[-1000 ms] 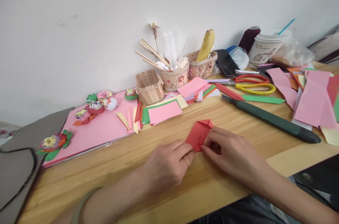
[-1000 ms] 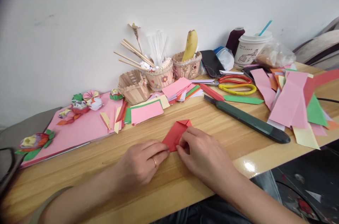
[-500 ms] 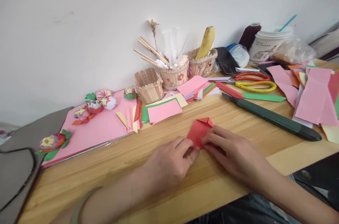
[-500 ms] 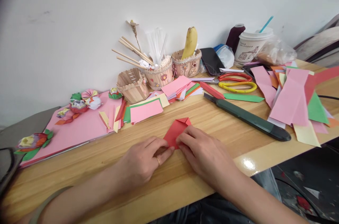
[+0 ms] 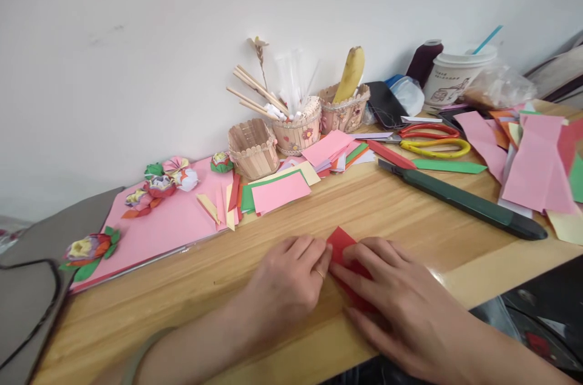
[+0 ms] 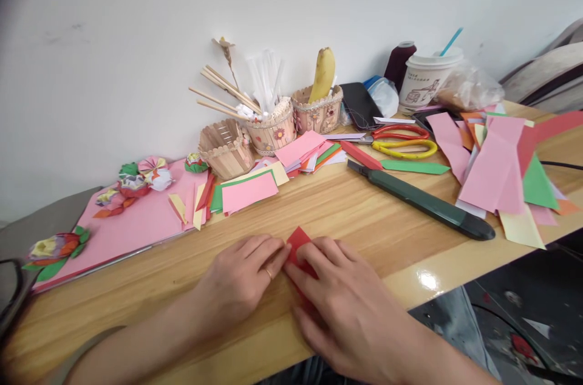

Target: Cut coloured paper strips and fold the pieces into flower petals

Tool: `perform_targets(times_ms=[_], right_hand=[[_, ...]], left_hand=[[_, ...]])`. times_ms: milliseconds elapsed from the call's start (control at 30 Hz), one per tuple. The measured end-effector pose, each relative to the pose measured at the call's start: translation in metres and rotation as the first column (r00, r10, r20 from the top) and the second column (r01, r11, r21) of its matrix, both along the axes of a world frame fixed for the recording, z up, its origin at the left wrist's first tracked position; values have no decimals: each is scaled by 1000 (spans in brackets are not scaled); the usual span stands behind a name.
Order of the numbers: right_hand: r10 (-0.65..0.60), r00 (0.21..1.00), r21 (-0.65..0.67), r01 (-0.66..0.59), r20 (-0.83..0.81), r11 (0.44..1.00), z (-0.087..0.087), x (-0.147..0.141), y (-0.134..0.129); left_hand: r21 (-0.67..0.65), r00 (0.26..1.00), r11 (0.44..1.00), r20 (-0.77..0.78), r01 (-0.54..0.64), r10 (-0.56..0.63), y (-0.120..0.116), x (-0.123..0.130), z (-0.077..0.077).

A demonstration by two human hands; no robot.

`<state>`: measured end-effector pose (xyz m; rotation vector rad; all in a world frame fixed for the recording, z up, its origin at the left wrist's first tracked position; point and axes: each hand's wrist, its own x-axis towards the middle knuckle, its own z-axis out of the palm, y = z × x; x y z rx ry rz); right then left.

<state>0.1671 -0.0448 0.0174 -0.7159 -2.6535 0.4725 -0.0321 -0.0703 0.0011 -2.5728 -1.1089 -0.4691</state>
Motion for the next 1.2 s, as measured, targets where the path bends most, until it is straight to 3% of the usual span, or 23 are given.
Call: perform_targets(times_ms=[133, 233, 333, 433, 567, 700, 800, 900, 1200], right_hand=[[-56, 998, -45, 54, -41, 998, -2, -1, 10], [-234, 967, -19, 233, -99, 972, -11, 3, 22], [-368, 930, -47, 367, -19, 929, -15, 2, 33], [-391, 919, -120, 395, 55, 911, -12, -4, 39], [-399, 913, -122, 407, 82, 905, -6, -12, 43], [-327, 942, -69, 332, 75, 941, -7, -11, 43], [-184, 983, 109, 182, 16, 977, -11, -6, 39], [-74, 997, 249, 71, 2, 966, -14, -2, 34], [22, 999, 288, -35, 49, 957, -12, 3, 32]], left_hand=[[-4, 990, 1000, 143, 12, -11, 0, 2, -4], [29, 986, 1000, 164, 12, -17, 2, 3, -5], [23, 990, 999, 134, 35, -37, 4, 1, -6], [23, 991, 998, 120, 64, -66, 8, -2, -7], [14, 987, 997, 139, 79, -80, 12, -7, -6], [8, 989, 993, 94, 116, -116, 15, -9, -2], [-27, 988, 993, 111, 112, -109, 15, -10, -3], [-52, 985, 992, 134, 114, -107, 16, -11, -6], [-88, 985, 987, 119, 136, -125, 15, -14, -7]])
